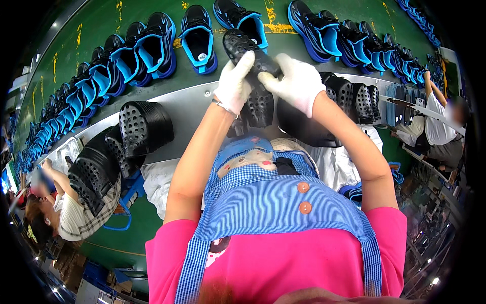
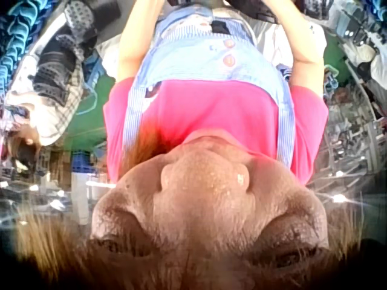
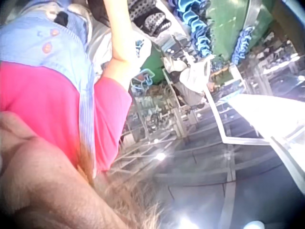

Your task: The person handles black perforated shoe components on a workstation, checks them by hand, and places them into a large white bag.

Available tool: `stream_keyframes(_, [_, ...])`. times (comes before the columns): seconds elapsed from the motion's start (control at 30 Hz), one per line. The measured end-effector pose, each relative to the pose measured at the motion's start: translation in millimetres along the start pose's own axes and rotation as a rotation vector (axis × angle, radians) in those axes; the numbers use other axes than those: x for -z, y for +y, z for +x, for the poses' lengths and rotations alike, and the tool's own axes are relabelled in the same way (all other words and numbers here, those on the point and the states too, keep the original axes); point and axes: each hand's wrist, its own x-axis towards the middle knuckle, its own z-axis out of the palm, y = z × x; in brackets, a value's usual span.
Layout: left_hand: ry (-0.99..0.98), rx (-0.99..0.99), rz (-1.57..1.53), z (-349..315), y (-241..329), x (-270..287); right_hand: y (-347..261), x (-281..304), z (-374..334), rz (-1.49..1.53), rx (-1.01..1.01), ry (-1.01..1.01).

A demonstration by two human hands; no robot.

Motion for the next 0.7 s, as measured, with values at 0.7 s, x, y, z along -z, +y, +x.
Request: stream_keyframes(0.7, [-0.063, -0.334, 1.628, 63.4, -6.6, 58.2, 15.9, -10.8, 161.0, -0.275, -0.092, -0.203])
